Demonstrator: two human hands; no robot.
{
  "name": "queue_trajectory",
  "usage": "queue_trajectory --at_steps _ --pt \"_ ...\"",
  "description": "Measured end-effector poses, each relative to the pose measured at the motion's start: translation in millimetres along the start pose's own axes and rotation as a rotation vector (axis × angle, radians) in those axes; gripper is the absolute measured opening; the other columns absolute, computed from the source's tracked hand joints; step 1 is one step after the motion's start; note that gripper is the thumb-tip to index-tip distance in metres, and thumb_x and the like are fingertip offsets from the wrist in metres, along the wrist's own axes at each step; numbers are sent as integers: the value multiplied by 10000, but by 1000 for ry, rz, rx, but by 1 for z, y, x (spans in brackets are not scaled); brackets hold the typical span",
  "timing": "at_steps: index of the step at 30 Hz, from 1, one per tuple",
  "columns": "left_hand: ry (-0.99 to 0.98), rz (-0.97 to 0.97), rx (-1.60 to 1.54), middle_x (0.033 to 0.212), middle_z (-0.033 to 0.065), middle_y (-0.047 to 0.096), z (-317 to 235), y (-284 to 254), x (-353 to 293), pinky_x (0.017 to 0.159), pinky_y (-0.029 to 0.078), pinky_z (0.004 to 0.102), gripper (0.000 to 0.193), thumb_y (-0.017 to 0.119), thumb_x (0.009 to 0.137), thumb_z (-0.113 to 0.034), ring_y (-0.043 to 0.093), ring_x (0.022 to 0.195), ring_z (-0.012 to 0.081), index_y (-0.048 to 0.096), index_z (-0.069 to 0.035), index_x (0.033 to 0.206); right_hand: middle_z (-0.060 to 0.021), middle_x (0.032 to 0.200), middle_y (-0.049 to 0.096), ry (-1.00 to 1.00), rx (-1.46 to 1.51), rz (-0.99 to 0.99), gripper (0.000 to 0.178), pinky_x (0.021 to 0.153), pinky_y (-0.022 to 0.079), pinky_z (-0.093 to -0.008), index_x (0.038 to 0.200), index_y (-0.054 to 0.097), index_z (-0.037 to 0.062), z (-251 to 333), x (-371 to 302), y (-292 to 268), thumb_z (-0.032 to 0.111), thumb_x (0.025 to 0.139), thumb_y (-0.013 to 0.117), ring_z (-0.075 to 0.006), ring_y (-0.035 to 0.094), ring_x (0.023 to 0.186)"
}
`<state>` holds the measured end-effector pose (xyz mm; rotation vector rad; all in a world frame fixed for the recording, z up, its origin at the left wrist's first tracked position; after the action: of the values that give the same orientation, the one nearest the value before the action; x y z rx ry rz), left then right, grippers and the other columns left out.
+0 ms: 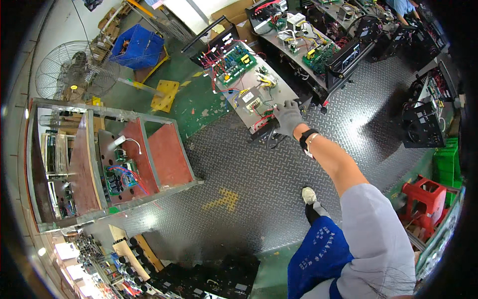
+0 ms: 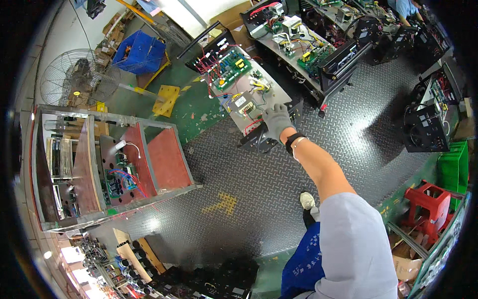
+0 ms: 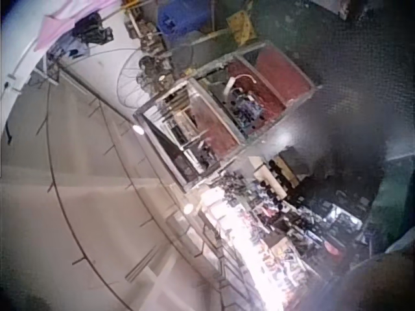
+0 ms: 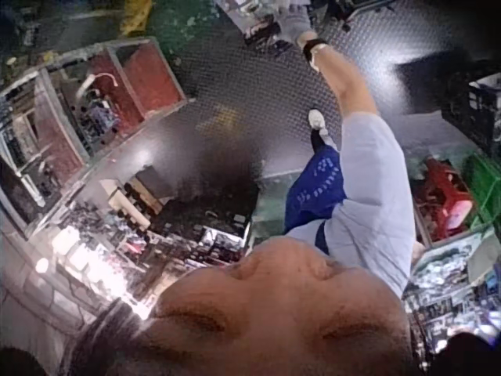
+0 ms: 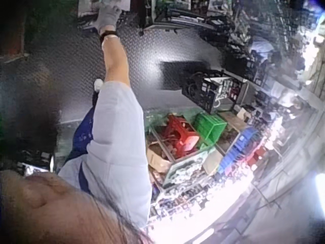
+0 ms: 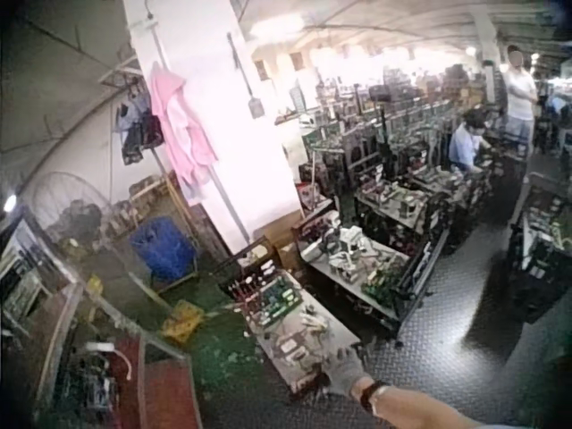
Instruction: Connecting wires and assembling components on a circuit board within a large power unit housing.
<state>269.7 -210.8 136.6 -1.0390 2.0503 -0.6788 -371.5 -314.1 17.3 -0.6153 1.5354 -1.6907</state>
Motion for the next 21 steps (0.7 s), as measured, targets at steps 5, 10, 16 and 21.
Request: queue_trajectory --at_steps 5,10,16,21 --pt "44 -24 -111 903 151 656 -26 28 -13 704 516 423 356 641 862 -333 635 803 348 613 -52 1079 -51 1203 532 17 -21 37 635 1005 274 -458 1128 626 132 0 -71 24 477 612 760 -307 425 1174" --pt "-120 170 -422 999 88 649 -18 72 -26 809 493 286 354 620 827 -106 613 907 132 579 17 1156 -101 1282 499 69 36 64 628 1051 232 -492 1163 595 119 -3 -174 28 456 651 731 -344 362 1265" --pt "201 410 25 1101 169 629 -18 153 -18 896 448 416 441 616 802 -321 590 1027 328 611 -48 1148 -151 1196 572 120 90 52 471 947 360 -517 1132 622 114 -7 -285 43 263 687 663 -327 499 1162" --pt "430 343 84 1209 233 550 -80 194 -11 1003 366 435 578 650 777 -278 518 1118 411 507 -14 1271 -111 1396 416 144 147 85 615 1122 145 -497 1222 535 163 -1 -365 77 367 671 718 -325 285 1366"
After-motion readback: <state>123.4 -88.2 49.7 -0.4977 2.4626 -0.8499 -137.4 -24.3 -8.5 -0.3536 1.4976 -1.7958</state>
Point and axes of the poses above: each hand's wrist, its own x-axis towards the middle knuckle, its own y-axis out of the palm, z = x × y, the point moved 7 cm from there along x, towards the middle knuckle
